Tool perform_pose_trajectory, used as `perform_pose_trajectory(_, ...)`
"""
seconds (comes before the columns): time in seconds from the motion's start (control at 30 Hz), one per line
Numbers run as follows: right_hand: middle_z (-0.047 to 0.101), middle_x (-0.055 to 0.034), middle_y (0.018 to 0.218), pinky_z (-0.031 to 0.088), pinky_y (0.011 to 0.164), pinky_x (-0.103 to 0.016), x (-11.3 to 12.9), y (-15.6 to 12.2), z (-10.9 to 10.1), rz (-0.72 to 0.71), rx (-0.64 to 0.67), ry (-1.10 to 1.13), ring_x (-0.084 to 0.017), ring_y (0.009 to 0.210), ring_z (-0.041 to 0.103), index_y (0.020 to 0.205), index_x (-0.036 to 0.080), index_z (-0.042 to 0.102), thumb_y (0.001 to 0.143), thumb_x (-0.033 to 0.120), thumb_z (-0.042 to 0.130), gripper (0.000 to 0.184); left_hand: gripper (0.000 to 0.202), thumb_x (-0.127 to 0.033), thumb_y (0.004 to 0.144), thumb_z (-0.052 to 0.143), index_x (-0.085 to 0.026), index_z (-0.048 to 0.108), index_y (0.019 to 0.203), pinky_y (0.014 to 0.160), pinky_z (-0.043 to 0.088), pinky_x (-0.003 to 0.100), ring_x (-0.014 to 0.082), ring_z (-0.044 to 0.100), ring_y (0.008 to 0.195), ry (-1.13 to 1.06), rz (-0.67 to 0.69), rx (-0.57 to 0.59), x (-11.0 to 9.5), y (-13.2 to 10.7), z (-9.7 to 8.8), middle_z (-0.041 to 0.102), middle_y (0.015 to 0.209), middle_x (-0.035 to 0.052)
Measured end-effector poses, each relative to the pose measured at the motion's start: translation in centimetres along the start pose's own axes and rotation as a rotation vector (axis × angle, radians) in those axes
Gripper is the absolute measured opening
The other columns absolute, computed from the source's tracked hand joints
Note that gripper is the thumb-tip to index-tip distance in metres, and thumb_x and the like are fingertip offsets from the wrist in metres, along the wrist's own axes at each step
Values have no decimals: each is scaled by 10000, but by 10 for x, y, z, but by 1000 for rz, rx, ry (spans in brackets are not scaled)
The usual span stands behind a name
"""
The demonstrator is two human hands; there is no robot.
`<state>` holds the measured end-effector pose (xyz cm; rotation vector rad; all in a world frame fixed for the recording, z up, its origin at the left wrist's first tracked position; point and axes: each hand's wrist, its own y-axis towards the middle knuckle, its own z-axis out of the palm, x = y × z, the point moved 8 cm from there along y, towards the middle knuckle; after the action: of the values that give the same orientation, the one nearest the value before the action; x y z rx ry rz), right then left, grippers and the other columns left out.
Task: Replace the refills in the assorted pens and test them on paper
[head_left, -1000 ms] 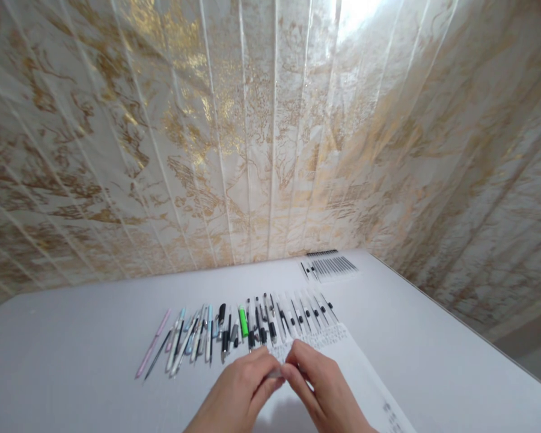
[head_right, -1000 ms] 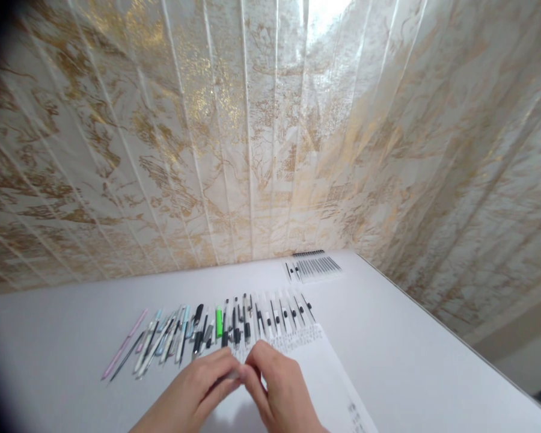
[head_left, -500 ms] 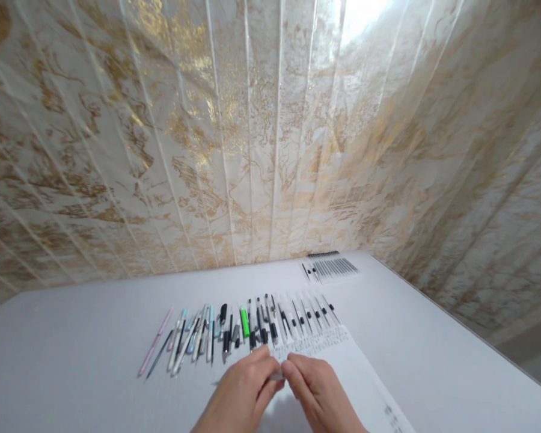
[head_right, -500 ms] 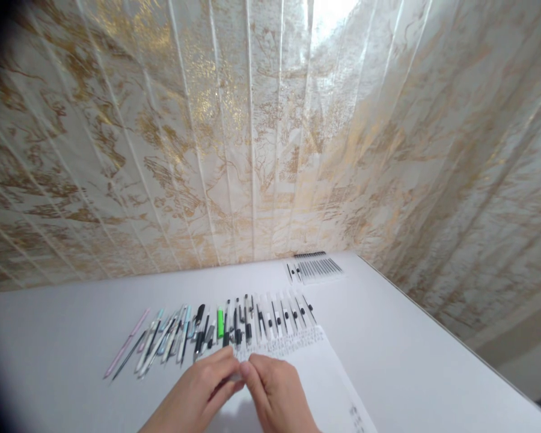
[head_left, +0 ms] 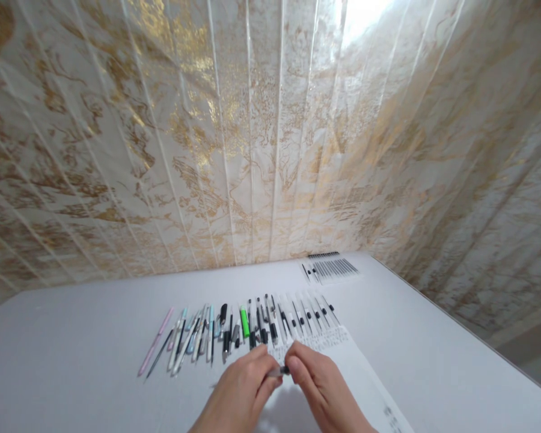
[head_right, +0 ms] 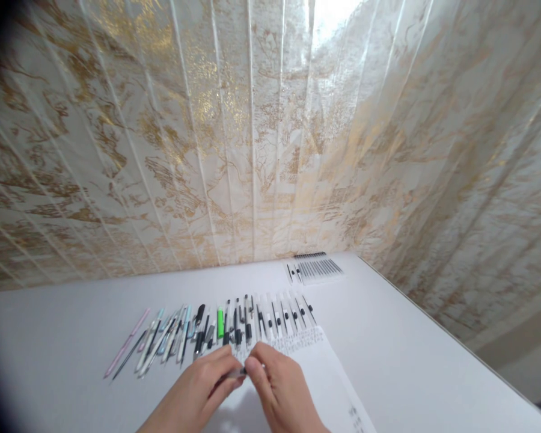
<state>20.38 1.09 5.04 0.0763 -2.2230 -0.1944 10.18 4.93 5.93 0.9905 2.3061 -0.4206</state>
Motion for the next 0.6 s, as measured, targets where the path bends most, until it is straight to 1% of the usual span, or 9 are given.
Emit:
perform_pose_trajectory(0.07,501,21,674,344,577,-239,4,1,0,-40,-6,-13,-146,604,489,794,225,449,973,476,353,323,225,-165,928,449,-165,604,765,712,404,270,195,615,828,9,-12,-10,1,0,0,606,858,42)
perform_pose_trajectory(0.1,500,21,670,341,569,-239,4,1,0,-50,-9,-22,-144,596,485,778,227,439,972,465,357,318,225,-162,926,449,-164,608,766,707,404,269,193,615,822,13,-16,-7,2,0,0,606,859,43)
perform_pose_trajectory(0.23,423,33,545,301,515,-239,-2,1,1,-7,-32,-5,-127,516,429,593,220,333,995,490,256,491,213,-141,913,455,-172,629,795,693,400,261,183,613,808,13,2,23,0,-1,3,605,857,34)
perform_pose_trajectory(0.3,447,32,567,317,527,-232,-2,0,-1,-5,-40,14,-129,535,443,624,219,391,989,509,281,479,217,-157,921,454,-171,628,792,700,400,266,185,613,815,9,1,8,1,0,2,607,859,34)
perform_pose_trajectory(0.33,478,29,605,334,542,-229,0,0,-1,-21,-37,13,-132,561,460,676,220,432,982,506,314,435,223,-168,926,453,-170,624,783,703,401,268,186,614,816,8,-2,-4,3,0,1,608,859,36)
perform_pose_trajectory(0.4,512,22,665,352,563,-226,2,0,-1,-54,-34,-7,-137,594,477,753,225,456,972,489,360,356,222,-173,929,454,-168,621,783,707,403,269,188,616,821,12,-3,-25,4,0,0,611,863,40)
perform_pose_trajectory(0.43,511,22,664,351,562,-227,2,0,0,-57,-34,-18,-137,591,476,746,227,446,974,481,356,353,217,-163,925,454,-168,623,787,707,404,268,188,616,823,18,0,-29,4,0,0,612,866,40)
perform_pose_trajectory(0.53,456,30,576,325,542,-236,-4,0,3,-1,-31,-15,-133,539,455,634,224,377,994,491,268,462,206,-126,909,463,-168,636,805,708,408,263,186,621,824,31,0,-13,3,0,2,617,875,40)
perform_pose_trajectory(0.6,453,31,574,325,553,-237,-7,1,4,31,-19,14,-135,548,459,639,221,402,993,510,263,477,207,-125,913,466,-166,643,816,716,413,264,187,625,832,21,-7,-12,4,0,2,619,879,41)
